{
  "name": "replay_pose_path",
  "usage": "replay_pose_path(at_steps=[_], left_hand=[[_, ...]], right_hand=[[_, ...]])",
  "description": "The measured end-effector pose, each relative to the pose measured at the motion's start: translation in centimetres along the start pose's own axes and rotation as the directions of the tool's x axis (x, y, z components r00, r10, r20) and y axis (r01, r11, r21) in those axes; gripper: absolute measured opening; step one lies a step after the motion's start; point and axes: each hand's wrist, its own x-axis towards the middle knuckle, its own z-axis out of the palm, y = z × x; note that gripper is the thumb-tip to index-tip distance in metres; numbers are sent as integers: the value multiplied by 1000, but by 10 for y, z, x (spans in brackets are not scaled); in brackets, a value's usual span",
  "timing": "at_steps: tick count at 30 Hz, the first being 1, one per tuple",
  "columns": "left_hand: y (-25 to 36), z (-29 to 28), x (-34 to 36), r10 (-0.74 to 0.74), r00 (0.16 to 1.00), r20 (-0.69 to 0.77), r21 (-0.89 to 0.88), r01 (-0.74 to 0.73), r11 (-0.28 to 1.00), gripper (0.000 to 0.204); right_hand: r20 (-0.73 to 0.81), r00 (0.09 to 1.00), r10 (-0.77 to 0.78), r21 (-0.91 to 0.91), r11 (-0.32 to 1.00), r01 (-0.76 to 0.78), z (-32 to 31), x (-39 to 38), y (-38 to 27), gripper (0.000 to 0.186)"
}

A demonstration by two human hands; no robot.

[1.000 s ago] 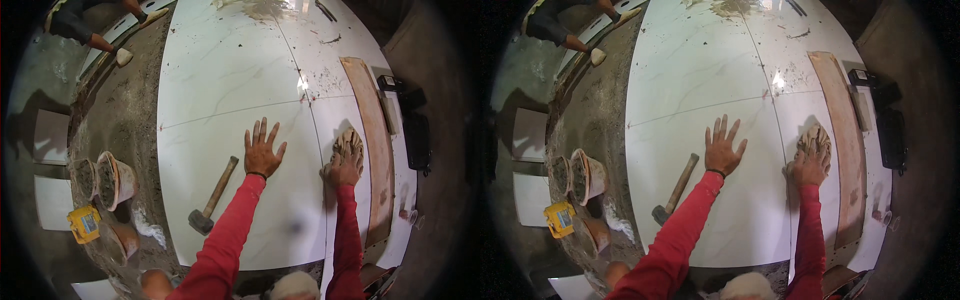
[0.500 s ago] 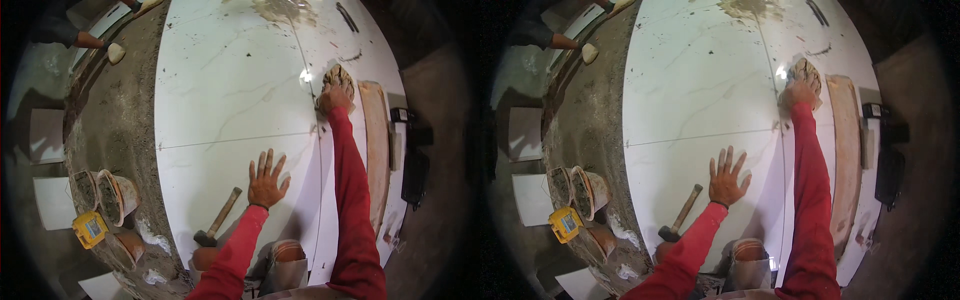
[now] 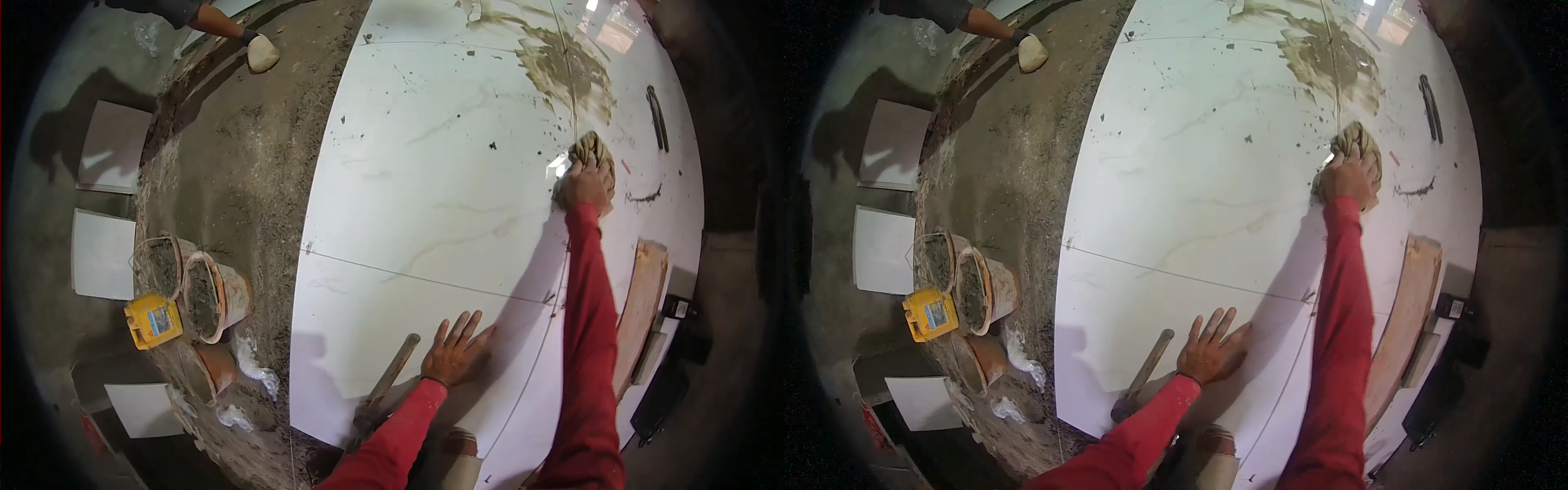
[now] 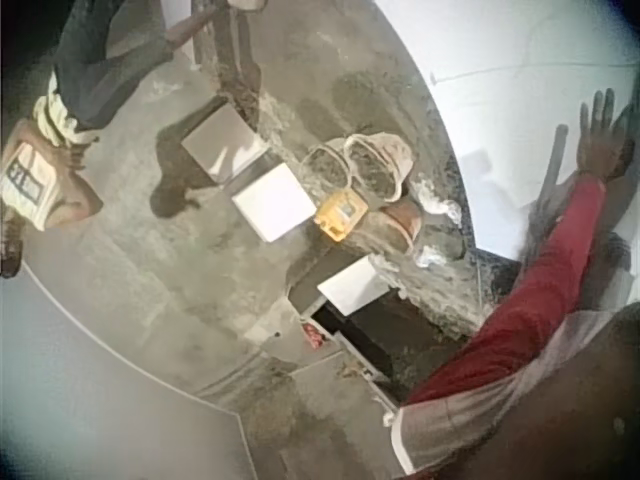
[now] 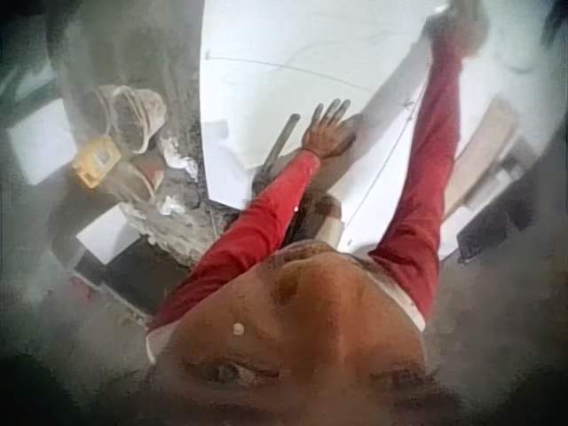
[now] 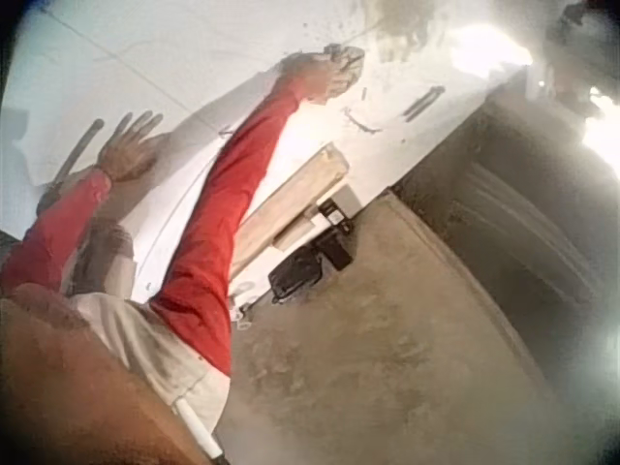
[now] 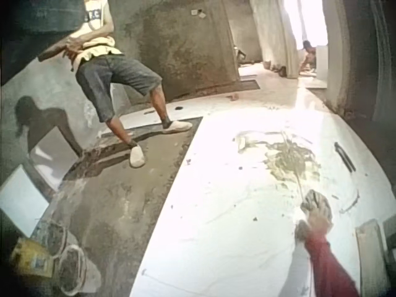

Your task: The person applies mortar to a section of floor using a trowel, positions a large floor tile, and taps the tile surface with a rubber mallet. They also wipe the tile clean with a cloth and use a smaller tool to scrape mortar along the edges.

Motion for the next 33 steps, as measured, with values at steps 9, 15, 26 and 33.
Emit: replay_pose_path(at_steps=[9, 15, 26, 33], left_hand=[[-16, -29, 28, -44, 998, -34, -185, 36, 982, 54], [-109, -40, 209, -432, 876, -216, -189, 397, 898, 65], [-152, -52, 328, -705, 671, -230, -217, 671, 709, 72], [-184, -30, 310, -712, 640, -289, -104, 718, 688, 63]], right_hand=[[28, 977, -213, 168, 964, 206, -10, -12, -15, 53], [27, 983, -184, 134, 975, 179, -11, -14, -8, 49], [-67, 983, -168, 245, 953, 180, -38, 4, -11, 43], [-95, 993, -66, 282, 955, 90, -19, -36, -112, 49]])
